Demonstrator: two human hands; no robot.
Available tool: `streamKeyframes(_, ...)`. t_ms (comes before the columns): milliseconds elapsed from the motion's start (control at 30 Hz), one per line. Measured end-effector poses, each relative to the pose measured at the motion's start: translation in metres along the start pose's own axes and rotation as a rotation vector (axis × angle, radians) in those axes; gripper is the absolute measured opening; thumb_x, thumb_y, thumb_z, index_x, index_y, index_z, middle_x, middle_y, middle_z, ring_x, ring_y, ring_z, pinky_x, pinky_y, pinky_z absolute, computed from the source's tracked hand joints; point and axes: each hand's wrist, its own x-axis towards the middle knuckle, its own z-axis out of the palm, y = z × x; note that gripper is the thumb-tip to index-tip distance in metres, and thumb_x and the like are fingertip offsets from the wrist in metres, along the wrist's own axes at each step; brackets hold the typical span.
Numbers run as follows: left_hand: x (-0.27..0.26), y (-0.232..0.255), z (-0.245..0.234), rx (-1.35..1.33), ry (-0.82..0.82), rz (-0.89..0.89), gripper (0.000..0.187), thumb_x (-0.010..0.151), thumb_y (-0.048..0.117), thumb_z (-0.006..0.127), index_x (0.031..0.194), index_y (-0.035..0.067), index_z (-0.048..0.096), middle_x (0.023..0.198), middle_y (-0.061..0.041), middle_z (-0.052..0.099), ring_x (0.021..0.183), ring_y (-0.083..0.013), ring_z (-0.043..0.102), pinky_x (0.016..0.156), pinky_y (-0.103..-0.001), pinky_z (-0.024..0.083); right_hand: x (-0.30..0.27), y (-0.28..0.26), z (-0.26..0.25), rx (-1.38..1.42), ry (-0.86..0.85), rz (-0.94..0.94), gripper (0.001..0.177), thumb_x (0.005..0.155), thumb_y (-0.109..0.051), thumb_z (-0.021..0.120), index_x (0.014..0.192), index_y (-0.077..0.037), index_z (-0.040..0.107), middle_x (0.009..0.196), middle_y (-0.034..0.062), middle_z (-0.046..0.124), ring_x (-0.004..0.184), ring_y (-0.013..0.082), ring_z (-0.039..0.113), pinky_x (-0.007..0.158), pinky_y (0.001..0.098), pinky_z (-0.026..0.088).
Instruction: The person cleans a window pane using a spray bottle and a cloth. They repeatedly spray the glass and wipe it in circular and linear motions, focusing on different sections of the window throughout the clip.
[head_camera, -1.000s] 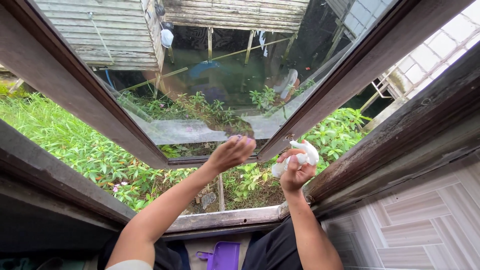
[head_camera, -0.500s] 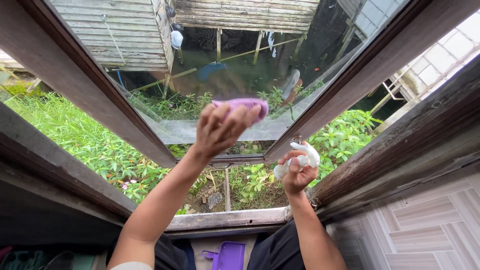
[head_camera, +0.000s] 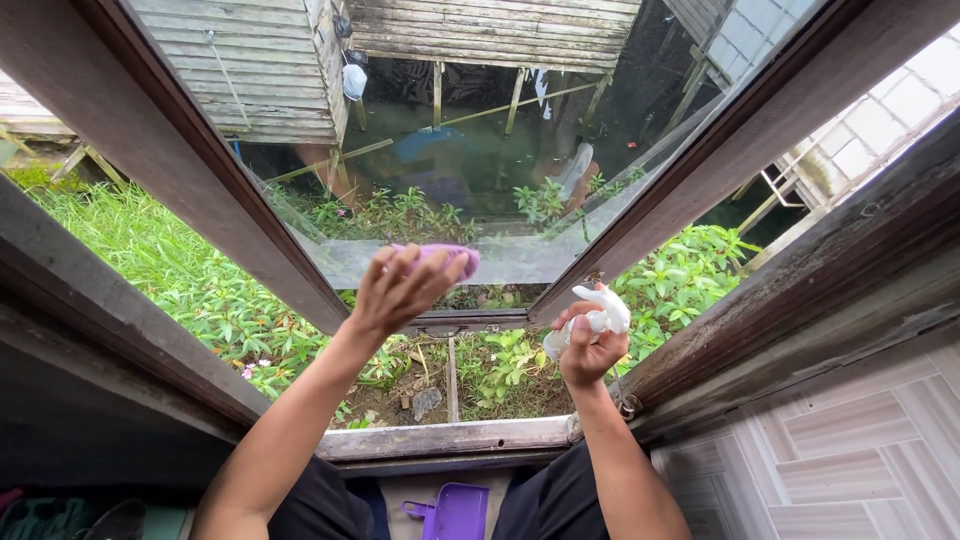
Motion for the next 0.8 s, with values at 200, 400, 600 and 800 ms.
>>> streamKeyframes(200, 0.073, -0.053, -0.03, 0.087, 0.365, -0.221, 0.049, 0.081, 0.023, 0.085, 0.126, 0.039, 0.074, 0.119, 0.008, 0.067, 0.1, -0.0188, 0.051, 0.081, -0.036, 0.039, 0.001, 0.003, 0.003, 0.026, 0.016, 0.0, 0.049, 0.101, -0.022, 0.06, 0.128, 0.018, 0.052, 0.063, 0.0158, 0.062, 0.043, 0.018, 0.062, 0.039, 0.0332, 0.055)
streamKeyframes(400, 0.08, 0.003, 0.002, -0.06, 0.343, -0.113, 0.038, 0.09, 0.038, 0.079, 0.127, 0.035, 0.07, 0.12, 0.008, 0.068, 0.098, -0.0175, 0.056, 0.082, -0.035, 0.042, 0.004, -0.002, 0.013, 0.012, 0.007, -0.034, 0.047, 0.102, -0.022, 0.059, 0.127, 0.017, 0.053, 0.062, 0.0162, 0.062, 0.042, 0.019, 0.061, 0.039, 0.0334, 0.054)
streamKeyframes(600, -0.012, 0.028, 0.027, -0.08, 0.065, 0.053, 0.062, 0.068, 0.022, 0.088, 0.125, 0.032, 0.064, 0.12, 0.005, 0.059, 0.104, -0.0182, 0.049, 0.085, -0.035, 0.037, -0.003, 0.0, 0.019, 0.049, -0.031, -0.026, 0.048, 0.102, -0.021, 0.058, 0.131, 0.016, 0.051, 0.062, 0.0132, 0.063, 0.042, 0.0177, 0.062, 0.04, 0.0316, 0.055)
streamKeyframes(800, 0.0, -0.024, -0.011, 0.018, 0.127, -0.125, 0.069, 0.07, 0.024, 0.091, 0.131, 0.035, 0.062, 0.12, 0.007, 0.058, 0.104, -0.0181, 0.045, 0.085, -0.038, 0.033, -0.005, -0.003, 0.018, 0.02, -0.037, -0.009, 0.046, 0.102, -0.023, 0.057, 0.131, 0.014, 0.051, 0.062, 0.0118, 0.062, 0.042, 0.0162, 0.062, 0.041, 0.0306, 0.055)
